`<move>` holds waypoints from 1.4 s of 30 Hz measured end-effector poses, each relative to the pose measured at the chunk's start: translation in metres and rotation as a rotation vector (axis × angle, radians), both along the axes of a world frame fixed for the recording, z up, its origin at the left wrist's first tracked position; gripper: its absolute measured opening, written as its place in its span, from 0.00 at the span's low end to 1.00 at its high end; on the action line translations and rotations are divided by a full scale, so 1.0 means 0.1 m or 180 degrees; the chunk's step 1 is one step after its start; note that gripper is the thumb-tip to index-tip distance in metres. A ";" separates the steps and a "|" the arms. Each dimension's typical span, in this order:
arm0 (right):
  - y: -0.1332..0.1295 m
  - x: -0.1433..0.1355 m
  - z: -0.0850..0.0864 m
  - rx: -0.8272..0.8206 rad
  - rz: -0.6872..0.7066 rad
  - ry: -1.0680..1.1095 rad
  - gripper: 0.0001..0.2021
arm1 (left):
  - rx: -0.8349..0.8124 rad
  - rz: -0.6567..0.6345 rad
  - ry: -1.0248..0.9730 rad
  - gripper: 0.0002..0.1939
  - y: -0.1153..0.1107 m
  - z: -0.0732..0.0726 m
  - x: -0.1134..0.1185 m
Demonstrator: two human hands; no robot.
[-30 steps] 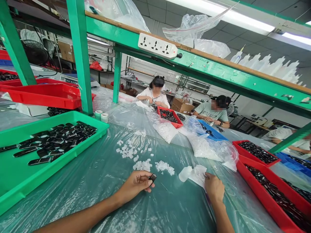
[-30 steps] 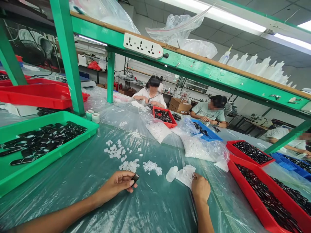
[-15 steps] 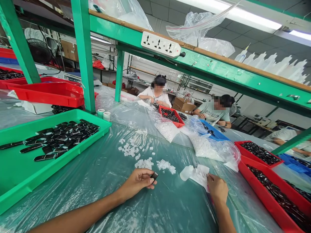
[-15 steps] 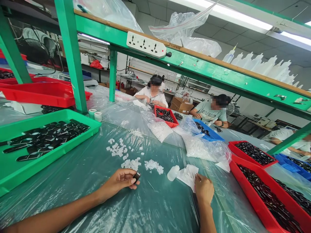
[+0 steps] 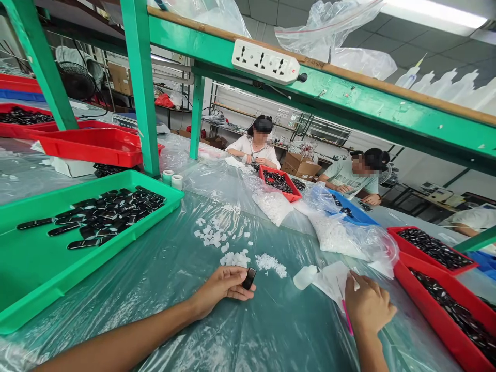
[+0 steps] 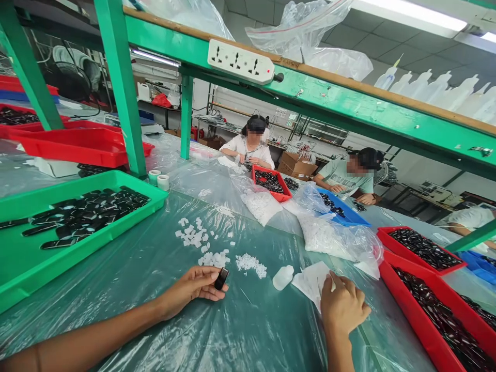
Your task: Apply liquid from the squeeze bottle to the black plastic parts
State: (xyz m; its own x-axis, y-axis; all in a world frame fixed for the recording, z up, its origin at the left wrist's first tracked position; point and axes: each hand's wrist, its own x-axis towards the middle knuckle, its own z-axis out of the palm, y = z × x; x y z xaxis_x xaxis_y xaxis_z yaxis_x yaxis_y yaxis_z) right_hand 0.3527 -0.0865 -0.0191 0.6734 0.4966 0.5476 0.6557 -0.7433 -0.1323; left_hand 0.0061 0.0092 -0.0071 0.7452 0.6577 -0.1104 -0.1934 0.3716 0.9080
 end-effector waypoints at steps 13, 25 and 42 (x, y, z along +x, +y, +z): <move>0.01 0.23 -0.12 -0.0650 0.0193 0.0911 0.18 | -0.0226 -0.0032 -0.0005 0.19 0.01 -0.02 0.00; 0.00 0.17 -0.10 -0.0366 0.0433 0.1248 0.18 | 0.0007 -0.0057 0.0030 0.19 0.02 0.01 0.00; 0.04 -0.18 0.22 0.0202 0.2155 0.2187 0.23 | 0.0364 0.0173 0.0006 0.18 0.00 -0.10 0.06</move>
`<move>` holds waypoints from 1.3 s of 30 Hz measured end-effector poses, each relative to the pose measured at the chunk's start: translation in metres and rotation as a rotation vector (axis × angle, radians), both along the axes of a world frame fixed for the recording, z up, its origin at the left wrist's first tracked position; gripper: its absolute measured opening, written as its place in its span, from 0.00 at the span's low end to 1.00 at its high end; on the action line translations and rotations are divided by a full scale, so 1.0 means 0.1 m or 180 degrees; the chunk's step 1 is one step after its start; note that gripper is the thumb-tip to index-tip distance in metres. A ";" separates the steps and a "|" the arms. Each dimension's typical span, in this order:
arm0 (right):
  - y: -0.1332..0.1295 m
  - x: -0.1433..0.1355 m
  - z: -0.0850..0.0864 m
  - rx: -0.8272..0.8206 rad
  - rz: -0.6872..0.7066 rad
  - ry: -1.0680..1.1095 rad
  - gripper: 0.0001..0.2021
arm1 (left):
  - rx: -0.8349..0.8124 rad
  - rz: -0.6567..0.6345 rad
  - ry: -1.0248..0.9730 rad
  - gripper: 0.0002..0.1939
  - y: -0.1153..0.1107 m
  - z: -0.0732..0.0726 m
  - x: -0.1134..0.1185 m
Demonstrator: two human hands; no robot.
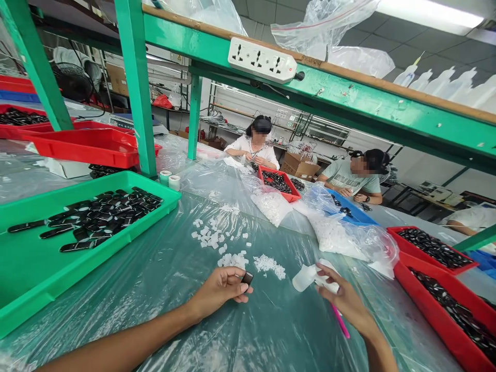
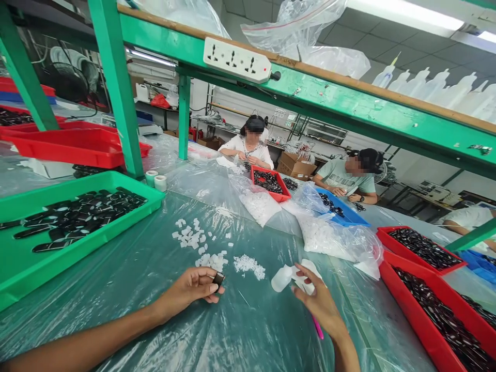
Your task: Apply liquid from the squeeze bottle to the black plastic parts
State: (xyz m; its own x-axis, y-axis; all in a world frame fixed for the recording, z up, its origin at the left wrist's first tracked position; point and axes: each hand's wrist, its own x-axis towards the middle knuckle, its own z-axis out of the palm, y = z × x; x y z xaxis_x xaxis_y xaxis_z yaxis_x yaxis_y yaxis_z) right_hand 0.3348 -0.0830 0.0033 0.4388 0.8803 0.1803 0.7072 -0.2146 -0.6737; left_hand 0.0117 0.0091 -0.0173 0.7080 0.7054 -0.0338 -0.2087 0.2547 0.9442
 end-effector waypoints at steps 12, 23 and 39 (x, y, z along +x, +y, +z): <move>0.19 -0.33 -0.11 0.0270 0.0561 0.1314 0.16 | 0.1203 0.0190 0.0482 0.11 -0.08 0.08 -0.04; 0.21 -1.10 -0.11 0.1062 0.0938 0.3472 0.17 | 0.1015 0.0282 0.0307 0.12 -0.06 0.02 -0.01; 0.19 -1.52 -0.23 0.0875 0.0395 0.4902 0.13 | 0.1222 0.0402 0.0623 0.15 -0.06 0.05 -0.02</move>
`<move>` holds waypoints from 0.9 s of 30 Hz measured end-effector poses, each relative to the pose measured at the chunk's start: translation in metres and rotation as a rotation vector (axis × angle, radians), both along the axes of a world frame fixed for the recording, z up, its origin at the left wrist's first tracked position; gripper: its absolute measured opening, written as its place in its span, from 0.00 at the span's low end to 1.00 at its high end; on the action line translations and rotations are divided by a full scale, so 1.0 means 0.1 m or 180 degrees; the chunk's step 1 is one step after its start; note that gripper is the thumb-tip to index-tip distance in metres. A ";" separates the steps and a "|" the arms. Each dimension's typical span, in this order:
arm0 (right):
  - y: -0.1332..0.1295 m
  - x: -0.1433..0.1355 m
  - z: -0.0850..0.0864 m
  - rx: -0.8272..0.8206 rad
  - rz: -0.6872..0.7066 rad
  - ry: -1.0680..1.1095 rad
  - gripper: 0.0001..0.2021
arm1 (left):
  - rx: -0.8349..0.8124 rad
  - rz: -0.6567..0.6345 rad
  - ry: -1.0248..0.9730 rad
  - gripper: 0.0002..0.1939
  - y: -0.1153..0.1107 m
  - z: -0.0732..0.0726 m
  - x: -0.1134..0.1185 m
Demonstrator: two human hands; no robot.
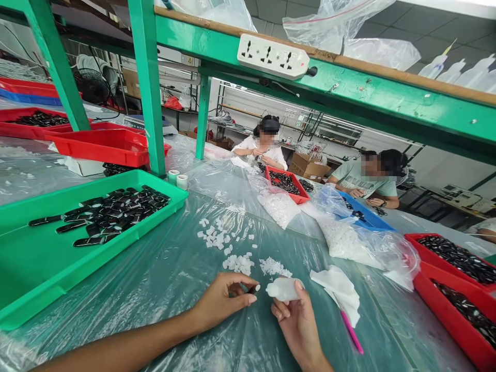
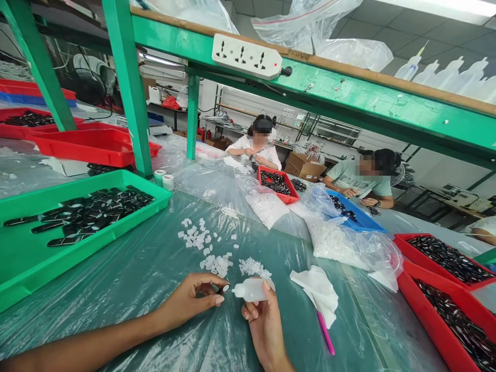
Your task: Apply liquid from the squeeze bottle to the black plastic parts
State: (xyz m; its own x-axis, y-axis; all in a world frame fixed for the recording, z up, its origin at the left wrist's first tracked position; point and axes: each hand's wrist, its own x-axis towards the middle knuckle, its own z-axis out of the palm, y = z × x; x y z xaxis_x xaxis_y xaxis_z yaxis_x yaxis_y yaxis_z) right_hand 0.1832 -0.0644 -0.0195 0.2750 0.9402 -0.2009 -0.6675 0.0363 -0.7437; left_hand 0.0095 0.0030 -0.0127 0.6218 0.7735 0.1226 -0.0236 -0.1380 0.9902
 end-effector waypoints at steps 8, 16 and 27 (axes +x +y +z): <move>-0.03 -0.03 0.00 0.0092 -0.0102 -0.0677 0.15 | 0.0285 0.0007 0.0088 0.11 -0.02 0.03 -0.01; -0.07 0.01 0.04 0.0127 -0.0426 -0.1585 0.13 | 0.0444 0.0012 0.0273 0.10 -0.02 0.06 -0.01; -0.13 0.05 0.07 0.0204 -0.0653 -0.2465 0.14 | 0.0557 0.0000 0.0360 0.10 -0.03 0.04 -0.02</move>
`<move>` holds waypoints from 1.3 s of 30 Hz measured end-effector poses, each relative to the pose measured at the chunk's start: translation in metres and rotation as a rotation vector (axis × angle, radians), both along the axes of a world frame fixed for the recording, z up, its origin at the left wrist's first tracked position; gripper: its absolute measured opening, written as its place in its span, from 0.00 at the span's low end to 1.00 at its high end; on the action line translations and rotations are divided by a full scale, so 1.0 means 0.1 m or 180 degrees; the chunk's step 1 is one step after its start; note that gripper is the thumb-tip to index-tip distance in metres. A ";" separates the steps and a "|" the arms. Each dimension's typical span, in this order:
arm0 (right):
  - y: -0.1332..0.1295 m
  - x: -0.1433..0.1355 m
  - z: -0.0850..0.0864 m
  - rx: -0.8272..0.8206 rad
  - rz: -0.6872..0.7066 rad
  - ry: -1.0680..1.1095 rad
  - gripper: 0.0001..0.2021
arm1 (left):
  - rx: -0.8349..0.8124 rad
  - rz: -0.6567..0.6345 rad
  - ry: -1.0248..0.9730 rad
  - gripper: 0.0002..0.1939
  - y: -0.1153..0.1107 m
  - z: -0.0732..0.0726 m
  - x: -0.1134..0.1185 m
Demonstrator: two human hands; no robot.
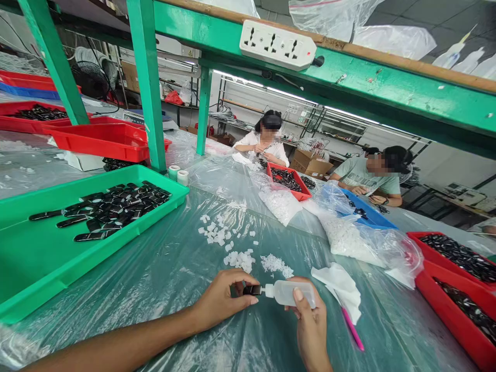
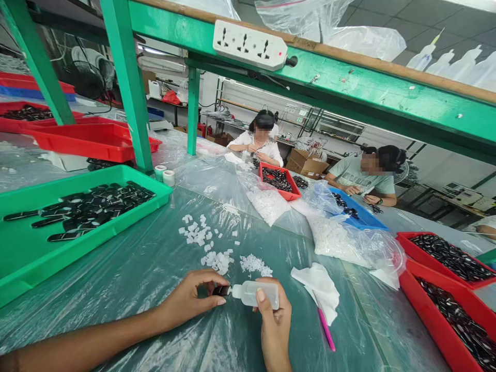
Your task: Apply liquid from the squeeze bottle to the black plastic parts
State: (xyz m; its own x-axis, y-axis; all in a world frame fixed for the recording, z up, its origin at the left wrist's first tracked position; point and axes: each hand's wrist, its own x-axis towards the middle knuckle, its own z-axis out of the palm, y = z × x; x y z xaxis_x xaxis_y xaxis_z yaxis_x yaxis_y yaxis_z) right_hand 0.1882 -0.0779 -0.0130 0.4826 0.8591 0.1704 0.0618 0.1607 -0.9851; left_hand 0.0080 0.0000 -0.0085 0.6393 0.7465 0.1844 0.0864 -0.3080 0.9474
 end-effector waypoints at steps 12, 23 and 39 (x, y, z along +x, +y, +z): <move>-0.03 -0.02 0.01 0.0042 -0.0045 -0.0050 0.14 | 0.0039 -0.0047 -0.0025 0.09 0.00 0.02 0.00; -0.05 -0.01 0.01 0.0116 -0.0112 -0.0402 0.13 | 0.0066 -0.0064 0.0012 0.09 0.00 0.01 0.00; -0.05 -0.02 0.05 0.0200 -0.0146 -0.0634 0.11 | 0.0108 -0.0058 0.0112 0.09 -0.01 0.03 0.00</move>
